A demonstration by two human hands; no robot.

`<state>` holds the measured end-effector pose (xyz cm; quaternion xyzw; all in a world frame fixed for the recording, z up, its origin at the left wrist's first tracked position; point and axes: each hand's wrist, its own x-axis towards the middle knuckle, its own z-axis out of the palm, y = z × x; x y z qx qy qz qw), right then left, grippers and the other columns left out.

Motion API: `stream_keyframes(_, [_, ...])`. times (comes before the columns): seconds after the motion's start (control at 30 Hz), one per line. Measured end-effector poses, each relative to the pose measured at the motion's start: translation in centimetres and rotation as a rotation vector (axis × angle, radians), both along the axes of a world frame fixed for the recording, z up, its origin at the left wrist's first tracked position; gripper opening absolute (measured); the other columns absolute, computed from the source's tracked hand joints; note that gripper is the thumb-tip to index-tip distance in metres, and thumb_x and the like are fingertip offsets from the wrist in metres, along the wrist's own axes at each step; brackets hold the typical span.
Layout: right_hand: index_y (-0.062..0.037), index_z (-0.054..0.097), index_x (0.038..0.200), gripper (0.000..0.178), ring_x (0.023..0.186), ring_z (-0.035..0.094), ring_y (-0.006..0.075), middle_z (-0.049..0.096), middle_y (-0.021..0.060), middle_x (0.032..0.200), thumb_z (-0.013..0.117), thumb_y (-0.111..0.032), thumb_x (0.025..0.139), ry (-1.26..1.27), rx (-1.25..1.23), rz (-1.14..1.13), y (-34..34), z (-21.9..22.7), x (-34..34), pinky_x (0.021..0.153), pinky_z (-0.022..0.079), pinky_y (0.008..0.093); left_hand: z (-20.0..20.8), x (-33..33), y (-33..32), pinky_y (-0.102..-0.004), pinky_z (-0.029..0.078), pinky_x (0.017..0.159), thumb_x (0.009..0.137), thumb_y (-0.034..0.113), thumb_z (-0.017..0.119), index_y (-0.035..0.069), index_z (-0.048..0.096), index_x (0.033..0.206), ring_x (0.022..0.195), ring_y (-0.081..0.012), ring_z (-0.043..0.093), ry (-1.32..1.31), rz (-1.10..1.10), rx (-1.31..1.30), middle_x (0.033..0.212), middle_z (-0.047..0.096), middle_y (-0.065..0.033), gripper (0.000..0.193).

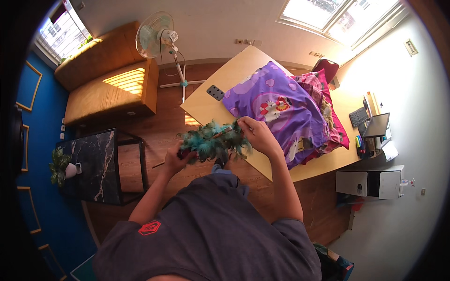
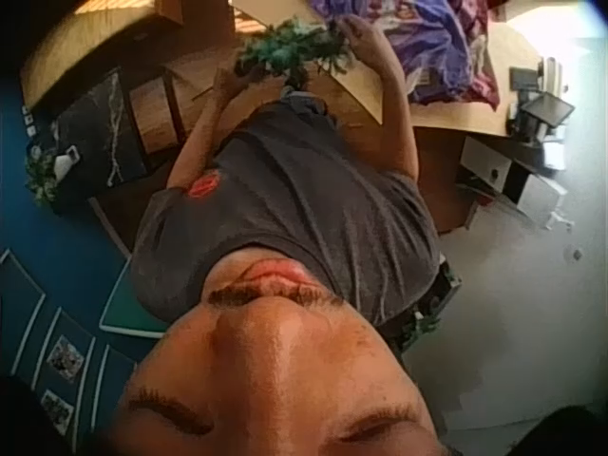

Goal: Manually tying and securing green feathers onto a stick to repair a feather duster.

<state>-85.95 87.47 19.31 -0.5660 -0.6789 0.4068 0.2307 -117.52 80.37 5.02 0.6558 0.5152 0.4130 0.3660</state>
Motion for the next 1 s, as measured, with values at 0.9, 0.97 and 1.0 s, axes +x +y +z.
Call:
stream_keyframes(0.9, [-0.0009,0.06,0.115,0.025,0.082,0.061,0.016,0.06,0.008,0.108,0.067,-0.002,0.091,-0.043,0.286,-0.394,16.5,-6.8,-3.8,0.076,0.048,0.0311,-8.0,-4.9,30.3,-0.0394,0.047,0.06,0.082,0.034,0.085,0.006,0.062,0.113,0.063,-0.0271,0.062,0.253,-0.358,0.109,0.068,0.061,-0.0061,0.048])
stream_keyframes(0.97, [0.0002,0.061,0.115,0.03,0.095,0.064,0.0284,0.058,0.0142,0.114,0.063,0.002,0.085,-0.615,0.394,-0.211,16.1,-7.0,-4.7,0.085,0.05,0.0403,-8.8,-4.2,32.6,-0.0377,0.046,0.068,0.084,0.036,0.083,0.005,0.062,0.114,0.062,-0.0269,0.061,0.252,-0.484,0.211,0.07,0.063,-0.0064,0.048])
stream_keyframes(1.0, [0.0006,0.062,0.107,0.024,0.102,0.062,0.0358,0.058,0.0162,0.111,0.059,0.003,0.083,-0.616,0.299,-0.269,15.9,-8.7,-4.4,0.089,0.049,0.044,-9.1,-3.3,33.8,-0.0412,0.044,0.087,0.085,0.041,0.08,0.006,0.059,0.125,0.089,-0.0325,0.062,0.339,-0.588,-0.036,0.088,0.065,-0.0132,0.057])
